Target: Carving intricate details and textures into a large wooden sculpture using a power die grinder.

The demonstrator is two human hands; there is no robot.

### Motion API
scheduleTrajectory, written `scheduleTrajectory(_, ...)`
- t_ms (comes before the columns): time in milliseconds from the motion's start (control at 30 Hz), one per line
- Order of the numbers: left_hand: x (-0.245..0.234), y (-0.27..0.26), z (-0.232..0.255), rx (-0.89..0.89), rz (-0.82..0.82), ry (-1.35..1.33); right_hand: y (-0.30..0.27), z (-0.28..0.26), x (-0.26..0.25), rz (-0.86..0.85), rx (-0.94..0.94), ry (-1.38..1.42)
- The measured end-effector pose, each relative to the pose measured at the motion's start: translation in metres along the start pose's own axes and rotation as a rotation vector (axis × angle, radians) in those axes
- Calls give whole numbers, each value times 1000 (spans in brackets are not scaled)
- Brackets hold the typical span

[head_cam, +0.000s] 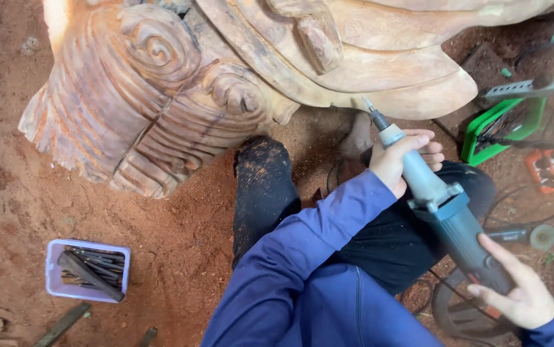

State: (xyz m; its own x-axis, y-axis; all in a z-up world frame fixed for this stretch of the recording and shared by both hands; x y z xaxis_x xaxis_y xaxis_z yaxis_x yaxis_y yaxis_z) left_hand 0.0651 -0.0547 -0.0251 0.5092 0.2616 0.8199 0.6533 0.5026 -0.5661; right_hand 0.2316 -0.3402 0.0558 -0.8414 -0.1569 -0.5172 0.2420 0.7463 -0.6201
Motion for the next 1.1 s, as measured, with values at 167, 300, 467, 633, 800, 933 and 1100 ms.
scheduleTrajectory(167,11,-31,61,36,-31,-48,5,-74,18,54,-258,-211)
scheduleTrajectory(300,6,-25,115,119,148,21,30,-157,22,10,-306,-267)
scheduleTrajectory(467,12,-26,149,144,125,42,46,-196,18,-21,-344,-210)
scheduleTrajectory(633,4,-5,152,93,92,-6,52,-226,6,-87,-249,-105)
scheduleTrajectory(800,2,0,151,103,98,4,49,-246,1,-110,-149,-109)
scheduleTrajectory(933,5,-7,150,100,90,-31,53,-236,-2,-115,-280,-156)
scheduleTrajectory(1100,9,-9,144,108,124,-41,52,-226,-8,-117,-250,-152)
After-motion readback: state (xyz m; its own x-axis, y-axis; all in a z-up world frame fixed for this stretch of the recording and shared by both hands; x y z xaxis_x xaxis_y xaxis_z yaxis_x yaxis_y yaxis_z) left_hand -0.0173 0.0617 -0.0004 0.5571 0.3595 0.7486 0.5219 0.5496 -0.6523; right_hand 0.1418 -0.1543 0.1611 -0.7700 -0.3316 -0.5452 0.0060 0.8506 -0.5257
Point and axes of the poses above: each hand's wrist, its own y-axis towards the middle knuckle, its own x-axis out of the palm, z = x × y, the point moved 2 cm from there along y, towards the middle knuckle, and after that the axes turned 7 degrees about -x, right-handed, at the moved point
